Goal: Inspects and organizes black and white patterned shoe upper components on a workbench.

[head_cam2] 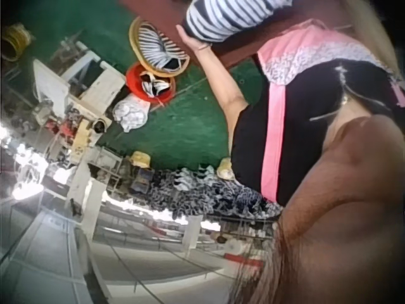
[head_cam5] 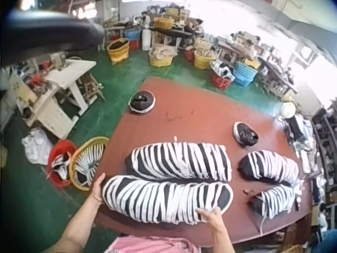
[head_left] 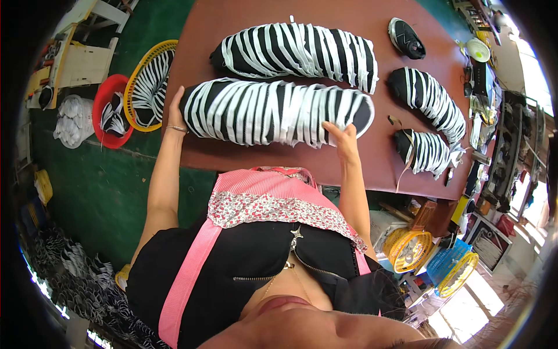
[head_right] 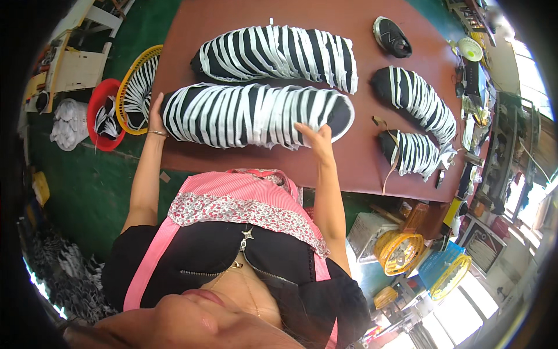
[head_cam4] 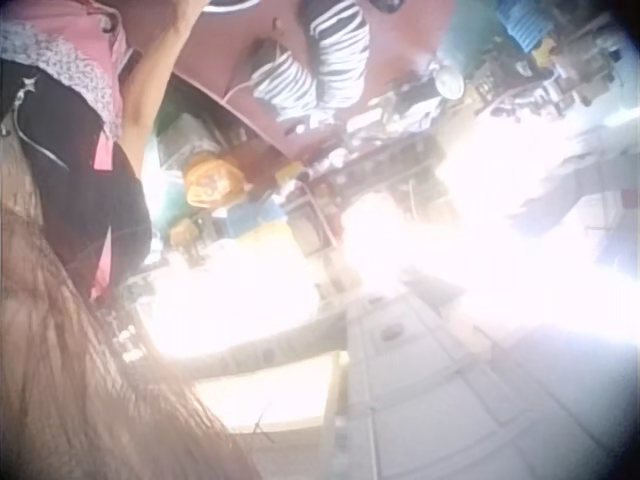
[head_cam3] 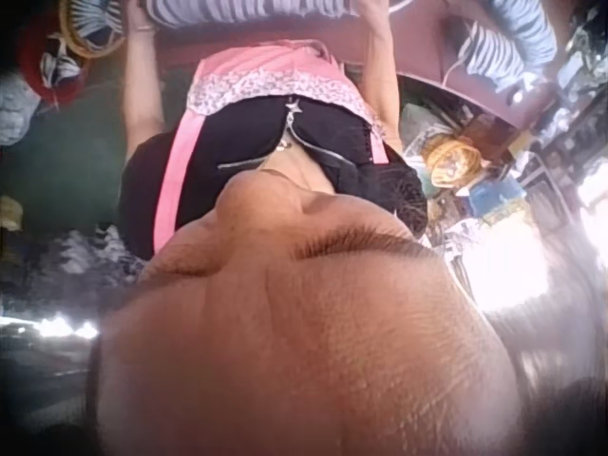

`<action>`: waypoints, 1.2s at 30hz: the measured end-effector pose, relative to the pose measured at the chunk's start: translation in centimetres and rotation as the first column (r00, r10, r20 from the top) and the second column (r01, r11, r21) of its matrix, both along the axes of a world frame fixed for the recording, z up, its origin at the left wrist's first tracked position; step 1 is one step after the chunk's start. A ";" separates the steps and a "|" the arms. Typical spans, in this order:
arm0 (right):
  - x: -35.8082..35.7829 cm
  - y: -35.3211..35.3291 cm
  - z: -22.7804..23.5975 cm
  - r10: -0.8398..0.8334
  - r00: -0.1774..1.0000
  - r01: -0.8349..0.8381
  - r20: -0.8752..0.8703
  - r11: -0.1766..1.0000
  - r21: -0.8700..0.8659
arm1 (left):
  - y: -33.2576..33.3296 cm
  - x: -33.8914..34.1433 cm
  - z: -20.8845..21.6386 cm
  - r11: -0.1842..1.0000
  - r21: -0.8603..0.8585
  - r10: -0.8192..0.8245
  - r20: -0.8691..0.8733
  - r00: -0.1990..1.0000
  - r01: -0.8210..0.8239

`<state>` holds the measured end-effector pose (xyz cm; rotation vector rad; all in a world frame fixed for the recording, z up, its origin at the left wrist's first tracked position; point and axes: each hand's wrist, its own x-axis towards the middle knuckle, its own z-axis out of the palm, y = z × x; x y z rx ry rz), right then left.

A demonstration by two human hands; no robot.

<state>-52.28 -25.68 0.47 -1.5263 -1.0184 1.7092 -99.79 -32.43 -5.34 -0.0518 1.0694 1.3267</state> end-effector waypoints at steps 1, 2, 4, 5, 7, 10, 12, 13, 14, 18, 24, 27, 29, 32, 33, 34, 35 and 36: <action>0.4 -0.8 0.4 -0.038 0.998 0.039 -0.058 0.999 0.005 | -1.1 -0.8 -1.9 0.992 0.122 0.046 -0.024 0.999 -0.043; 1.6 -1.5 0.3 -0.025 0.999 0.026 -0.022 0.999 0.036 | -1.4 0.0 -1.7 0.989 0.125 0.075 0.007 0.997 -0.075; 3.1 -2.7 -0.9 -0.013 1.000 0.013 -0.005 0.997 0.074 | -2.9 1.0 -3.2 0.999 0.023 0.050 -0.178 0.983 -0.047; 4.7 -3.3 -2.4 0.058 0.997 -0.060 0.060 0.998 0.031 | -3.9 1.1 -6.2 1.000 0.003 0.012 -0.453 0.891 -0.012; 6.0 -3.9 -4.6 0.052 0.996 -0.051 0.074 0.998 -0.021 | -6.0 0.1 -8.6 0.983 -0.102 -0.182 -0.570 0.802 0.150; 7.3 -3.8 -5.1 0.032 0.999 -0.034 -0.030 0.996 -0.087 | -5.2 1.0 -5.2 0.971 -0.194 -0.228 -0.549 0.804 0.142; 6.5 -2.7 -4.0 -0.444 0.829 0.335 -0.339 0.881 -0.335 | -5.4 1.8 -3.3 0.957 -0.249 -0.261 -0.525 0.810 0.148; 6.1 -1.7 -4.2 -0.311 0.936 0.268 -0.166 0.934 -0.237 | -4.7 1.8 -3.5 0.972 -0.200 -0.194 -0.397 0.897 0.122; 5.4 -1.4 -4.3 -0.313 0.935 0.270 -0.165 0.933 -0.238 | -4.4 2.1 -3.5 0.984 -0.157 -0.125 -0.252 0.960 0.087; 3.6 -1.4 -3.0 -0.136 0.991 0.135 -0.016 0.991 -0.022 | -6.3 2.2 -3.8 0.990 0.066 -0.094 -0.322 0.942 0.121; 7.7 -6.2 -3.7 0.109 0.965 -0.077 0.240 0.988 -0.136 | -11.2 1.0 -5.5 0.905 -0.053 -0.391 -0.493 0.777 0.422; 7.9 -7.1 -3.0 0.085 0.996 -0.079 0.037 0.988 -0.135 | -12.5 1.8 -3.8 0.860 -0.051 -0.449 -0.544 0.708 0.507; 7.2 -7.1 -3.1 -0.009 0.996 -0.003 -0.087 0.990 -0.140 | -13.5 2.1 -4.1 0.863 -0.073 -0.444 -0.581 0.682 0.500; 2.3 -5.6 -2.8 -0.021 0.945 0.038 0.325 0.998 -0.045 | -13.6 2.5 -4.1 0.912 -0.076 -0.367 -0.590 0.719 0.403; 2.6 -5.6 -3.2 0.000 0.941 0.010 0.339 1.000 -0.029 | -13.4 2.7 -3.8 0.938 -0.081 -0.317 -0.597 0.737 0.338; 2.8 -5.3 -3.3 0.008 0.939 0.001 0.344 1.000 -0.027 | -13.1 3.0 -3.4 0.941 -0.078 -0.309 -0.594 0.742 0.329; 3.4 -5.5 -3.6 0.036 0.934 -0.027 0.356 0.999 -0.031 | -13.0 3.3 -2.8 0.969 -0.138 -0.232 -0.797 0.557 0.205; 3.9 -5.5 -3.8 0.062 0.928 -0.053 0.368 0.998 -0.035 | -12.4 3.4 -2.3 0.985 -0.160 -0.173 -0.934 0.314 0.067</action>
